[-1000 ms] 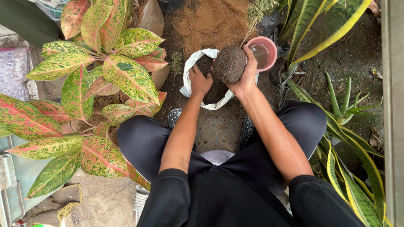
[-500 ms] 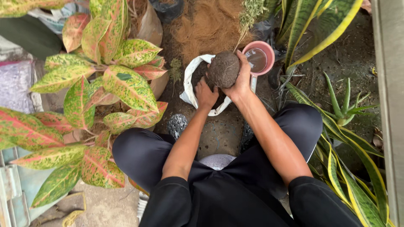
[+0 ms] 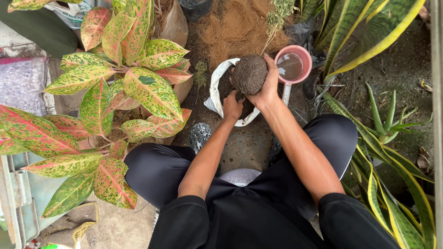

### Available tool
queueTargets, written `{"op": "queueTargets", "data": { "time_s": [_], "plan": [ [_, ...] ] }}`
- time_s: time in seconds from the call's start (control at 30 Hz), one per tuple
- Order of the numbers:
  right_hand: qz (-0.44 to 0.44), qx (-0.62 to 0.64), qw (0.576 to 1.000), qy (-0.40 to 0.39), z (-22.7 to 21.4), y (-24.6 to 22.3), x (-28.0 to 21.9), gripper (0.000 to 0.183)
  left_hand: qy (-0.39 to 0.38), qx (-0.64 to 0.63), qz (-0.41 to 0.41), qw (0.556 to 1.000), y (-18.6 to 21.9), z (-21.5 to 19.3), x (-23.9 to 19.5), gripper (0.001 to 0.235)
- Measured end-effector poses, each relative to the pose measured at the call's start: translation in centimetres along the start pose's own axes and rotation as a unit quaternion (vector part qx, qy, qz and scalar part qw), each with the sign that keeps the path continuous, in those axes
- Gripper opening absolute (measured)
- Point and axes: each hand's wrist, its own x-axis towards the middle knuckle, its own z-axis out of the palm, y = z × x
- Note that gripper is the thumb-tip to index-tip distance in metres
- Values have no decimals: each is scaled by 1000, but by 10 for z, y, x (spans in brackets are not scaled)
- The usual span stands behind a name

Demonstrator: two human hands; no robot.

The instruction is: The person sits on the ground and repeatedly scoops soil from a white sack into a dark, round planting medium held in their hands. They press and shape the soil around the medium, occasionally dipping it into a pink cup of water to moisten it.

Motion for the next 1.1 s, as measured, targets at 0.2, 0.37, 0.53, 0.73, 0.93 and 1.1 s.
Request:
{"op": "queueTargets", "data": {
  "time_s": [0.2, 0.37, 0.53, 0.73, 0.93, 1.1],
  "plan": [
    [18, 11, 1000, -9, 5, 3, -2, 52, -3, 113, 0, 994, 15, -7, 2, 21],
    [33, 12, 998, -48, 1, -2, -7, 55, 36, 163, 83, 983, 21, -2, -3, 8],
    [22, 10, 999, -43, -4, -8, -8, 55, 24, 142, -15, 989, 27, -8, 13, 17],
    [21, 23, 999, -42, -7, -14, -12, 54, 76, 187, 45, 978, 15, -8, 35, 20],
    [13, 23, 1000, -17, -8, -23, -15, 55, 77, 237, 67, 966, -8, 16, 27, 73],
    [13, 15, 1000, -8, -6, -24, -13, 55, -16, 223, -41, 974, 3, 14, 19, 42]
  ]
}}
